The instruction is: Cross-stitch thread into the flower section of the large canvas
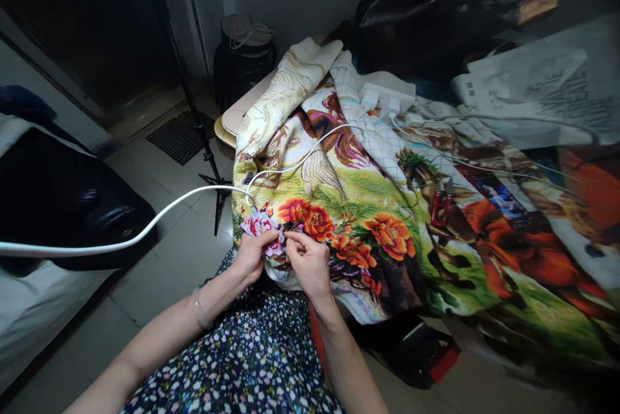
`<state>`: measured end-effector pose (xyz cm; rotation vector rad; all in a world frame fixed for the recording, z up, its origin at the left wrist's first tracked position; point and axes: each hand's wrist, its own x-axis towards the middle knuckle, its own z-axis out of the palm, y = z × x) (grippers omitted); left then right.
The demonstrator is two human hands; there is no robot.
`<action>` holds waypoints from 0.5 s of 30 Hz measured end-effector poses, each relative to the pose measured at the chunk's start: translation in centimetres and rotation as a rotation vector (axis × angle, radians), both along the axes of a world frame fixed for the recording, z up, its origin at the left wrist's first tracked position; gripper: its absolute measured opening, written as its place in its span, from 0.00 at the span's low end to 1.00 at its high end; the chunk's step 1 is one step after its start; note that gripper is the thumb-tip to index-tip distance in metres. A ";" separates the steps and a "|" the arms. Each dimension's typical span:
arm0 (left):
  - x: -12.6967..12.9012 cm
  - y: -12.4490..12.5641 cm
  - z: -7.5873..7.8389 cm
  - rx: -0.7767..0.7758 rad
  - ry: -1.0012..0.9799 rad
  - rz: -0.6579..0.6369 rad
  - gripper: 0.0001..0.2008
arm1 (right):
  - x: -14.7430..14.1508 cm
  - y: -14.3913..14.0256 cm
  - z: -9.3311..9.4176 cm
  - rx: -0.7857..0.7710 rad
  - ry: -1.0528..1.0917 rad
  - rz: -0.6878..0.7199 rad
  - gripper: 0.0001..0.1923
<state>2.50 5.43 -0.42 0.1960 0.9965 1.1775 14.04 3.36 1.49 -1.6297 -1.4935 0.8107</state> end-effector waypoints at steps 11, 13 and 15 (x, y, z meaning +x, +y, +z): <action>0.5 -0.5 0.4 -0.010 0.048 0.035 0.18 | -1.8 0.3 -0.1 0.014 -0.344 -0.094 0.11; 0.6 -0.6 0.2 0.001 0.066 0.038 0.16 | -2.0 0.7 -0.2 0.011 -0.368 -0.110 0.09; 0.7 -0.6 0.1 0.010 0.074 0.043 0.15 | -2.0 1.0 -0.1 0.011 -0.344 -0.112 0.08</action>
